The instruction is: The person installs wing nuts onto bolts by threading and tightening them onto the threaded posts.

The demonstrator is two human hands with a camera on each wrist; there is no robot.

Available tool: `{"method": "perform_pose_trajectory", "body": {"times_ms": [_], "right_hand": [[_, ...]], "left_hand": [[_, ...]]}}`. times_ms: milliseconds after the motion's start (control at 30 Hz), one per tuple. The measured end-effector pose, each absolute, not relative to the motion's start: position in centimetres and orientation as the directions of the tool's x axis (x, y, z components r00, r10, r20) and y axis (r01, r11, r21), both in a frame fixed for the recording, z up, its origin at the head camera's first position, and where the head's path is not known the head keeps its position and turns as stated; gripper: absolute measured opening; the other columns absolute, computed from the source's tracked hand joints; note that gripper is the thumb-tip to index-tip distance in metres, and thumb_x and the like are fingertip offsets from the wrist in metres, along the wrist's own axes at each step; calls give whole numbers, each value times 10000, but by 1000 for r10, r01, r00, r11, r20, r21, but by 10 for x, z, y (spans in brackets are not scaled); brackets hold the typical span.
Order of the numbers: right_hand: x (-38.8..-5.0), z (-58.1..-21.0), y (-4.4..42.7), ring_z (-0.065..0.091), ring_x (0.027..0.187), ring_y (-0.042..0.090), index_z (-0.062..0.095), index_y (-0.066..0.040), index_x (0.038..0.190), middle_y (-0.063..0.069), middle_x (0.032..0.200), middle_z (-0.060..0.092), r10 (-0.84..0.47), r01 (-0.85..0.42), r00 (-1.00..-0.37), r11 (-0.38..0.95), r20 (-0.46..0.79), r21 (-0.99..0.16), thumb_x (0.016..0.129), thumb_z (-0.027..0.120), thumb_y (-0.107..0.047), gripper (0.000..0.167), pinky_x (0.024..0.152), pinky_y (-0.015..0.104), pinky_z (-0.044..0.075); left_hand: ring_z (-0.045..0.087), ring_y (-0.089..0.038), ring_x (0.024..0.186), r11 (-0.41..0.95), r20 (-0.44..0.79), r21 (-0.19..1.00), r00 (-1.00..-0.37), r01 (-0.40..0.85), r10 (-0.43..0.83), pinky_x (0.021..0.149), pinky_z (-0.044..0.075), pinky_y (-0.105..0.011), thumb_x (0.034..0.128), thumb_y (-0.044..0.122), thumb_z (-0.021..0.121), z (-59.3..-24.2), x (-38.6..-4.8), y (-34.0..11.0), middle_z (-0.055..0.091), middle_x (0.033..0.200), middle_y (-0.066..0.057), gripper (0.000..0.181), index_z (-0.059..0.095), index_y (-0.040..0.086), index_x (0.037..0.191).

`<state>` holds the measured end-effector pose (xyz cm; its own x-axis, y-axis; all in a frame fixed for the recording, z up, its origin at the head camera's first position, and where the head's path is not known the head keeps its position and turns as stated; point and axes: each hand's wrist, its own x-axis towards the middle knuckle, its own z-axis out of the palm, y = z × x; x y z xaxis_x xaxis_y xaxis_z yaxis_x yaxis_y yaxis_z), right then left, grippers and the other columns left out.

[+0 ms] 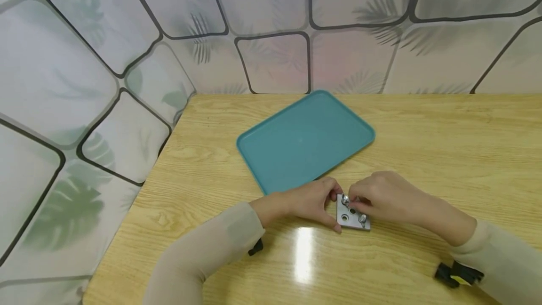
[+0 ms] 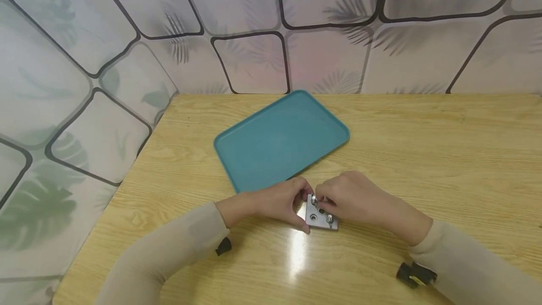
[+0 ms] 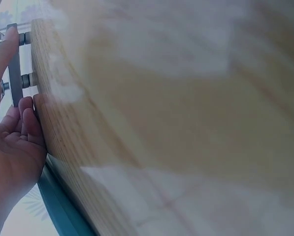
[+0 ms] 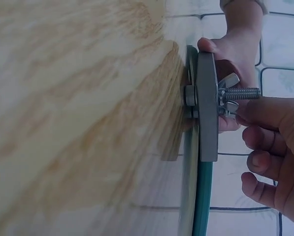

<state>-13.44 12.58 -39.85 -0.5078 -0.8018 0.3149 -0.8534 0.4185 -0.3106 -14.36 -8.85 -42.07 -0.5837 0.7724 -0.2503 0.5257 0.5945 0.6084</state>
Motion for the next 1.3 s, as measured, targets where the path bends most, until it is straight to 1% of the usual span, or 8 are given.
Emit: {"method": "perform_pose_trajectory", "body": {"times_ms": [100,200,500,733,867,1000,1167,1300], "right_hand": [[-134,-397,125,344,550,-67,611,-214,744,-197,638,472,-790,-829,-545,455,282,-326,768,774,-240,167,495,158,321],[-135,-397,123,376,561,-55,632,-188,782,-180,664,509,-779,-810,-573,490,256,-323,776,766,-307,180,494,172,342],[-136,-401,122,370,551,-48,617,-190,762,-175,650,500,-781,-812,-576,513,241,-279,785,758,-298,179,491,178,337],[-132,-399,126,362,550,-65,625,-200,757,-181,652,519,-799,-827,-546,466,253,-313,782,761,-205,138,485,160,330],[-131,-399,128,352,564,-74,597,-219,738,-190,649,497,-809,-836,-523,428,266,-343,786,748,-130,182,487,144,319],[-131,-403,128,347,573,-79,586,-224,726,-192,644,489,-815,-863,-481,377,323,-336,752,763,-92,223,493,129,319],[-135,-406,127,390,587,-77,607,-221,730,-183,664,544,-813,-891,-440,341,382,-301,719,789,-124,206,508,141,354],[-138,-409,127,400,581,-56,610,-200,743,-162,671,561,-787,-900,-434,351,439,-260,738,782,-234,176,506,161,360]], "left_hand": [[447,-51,891,594,-251,610,-583,525,773,767,369,-98,713,399,818,-421,-144,-89,467,1003,35,660,479,57,1164],[448,-53,900,597,-258,611,-582,520,771,776,367,-98,717,397,815,-420,-144,-89,468,1017,32,662,477,59,1176],[445,-45,903,602,-265,598,-578,529,772,777,367,-89,720,411,809,-419,-143,-88,462,1017,45,670,471,64,1182],[447,-43,900,601,-258,597,-582,531,771,777,370,-90,710,421,815,-421,-144,-88,461,1010,44,682,472,60,1176],[448,-43,893,602,-258,600,-584,528,770,771,374,-93,707,425,816,-421,-143,-89,464,1009,45,683,470,64,1172],[448,-46,888,594,-250,606,-582,529,773,767,375,-94,706,417,819,-421,-143,-90,467,1006,40,682,470,58,1169],[445,-46,894,588,-243,605,-579,537,779,769,371,-92,709,416,817,-421,-144,-89,466,1007,40,682,471,55,1172],[442,-47,896,592,-252,604,-577,533,777,769,369,-93,715,417,812,-420,-144,-89,462,1008,42,677,468,59,1175]]}}
